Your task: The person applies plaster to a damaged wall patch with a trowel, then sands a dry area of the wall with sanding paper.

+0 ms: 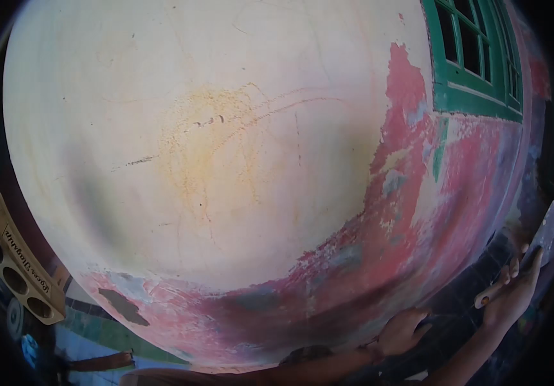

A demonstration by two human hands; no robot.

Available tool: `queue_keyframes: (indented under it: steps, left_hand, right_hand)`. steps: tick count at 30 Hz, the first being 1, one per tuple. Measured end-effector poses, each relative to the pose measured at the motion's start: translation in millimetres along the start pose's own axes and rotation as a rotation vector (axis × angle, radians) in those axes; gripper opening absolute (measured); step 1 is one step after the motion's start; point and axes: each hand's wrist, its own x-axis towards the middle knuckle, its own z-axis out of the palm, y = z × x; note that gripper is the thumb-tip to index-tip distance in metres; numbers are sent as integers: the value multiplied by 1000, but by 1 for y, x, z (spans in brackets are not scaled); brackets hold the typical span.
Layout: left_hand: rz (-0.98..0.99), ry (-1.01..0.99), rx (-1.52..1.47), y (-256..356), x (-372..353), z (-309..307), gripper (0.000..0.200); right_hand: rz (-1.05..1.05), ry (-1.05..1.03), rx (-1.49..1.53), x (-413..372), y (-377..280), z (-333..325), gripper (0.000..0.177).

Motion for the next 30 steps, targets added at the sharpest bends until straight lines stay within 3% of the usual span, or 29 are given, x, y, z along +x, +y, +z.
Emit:
queue_keyframes:
  steps: [1,2,5,8,11,14,16,22,27,30]
  left_hand:
    - [-18,-18,1,-2,-5,-2,27]
    - [-35,-39,6,-6,-8,-3,27]
    - [47,46,-10,-28,-8,18,27]
    - [18,-5,-31,-26,-2,18,26]
    - [21,55,116,-13,-3,11,16]
    - [-51,-37,209,-20,1,11,17]
    - [-24,39,76,-16,0,5,22]
    - [1,105,78,-39,-6,24,24]
    - [49,173,143,-32,-5,15,26]
    - [65,203,137,-23,-6,8,27]
  right_hand:
    - [-20,21,-22,-2,3,3,43]
    - [-19,-45,-13,4,8,-7,35]
    - [12,4,-46,19,14,-15,38]
    - [-29,43,-92,37,29,-25,46]
    - [-28,59,-149,42,45,-27,49]
    - [23,100,-143,38,47,-9,49]
    - [38,90,-87,35,51,-8,48]
    - [160,100,-51,22,19,3,46]
    - [5,67,-92,14,12,6,45]
    - [40,13,-66,10,7,5,45]
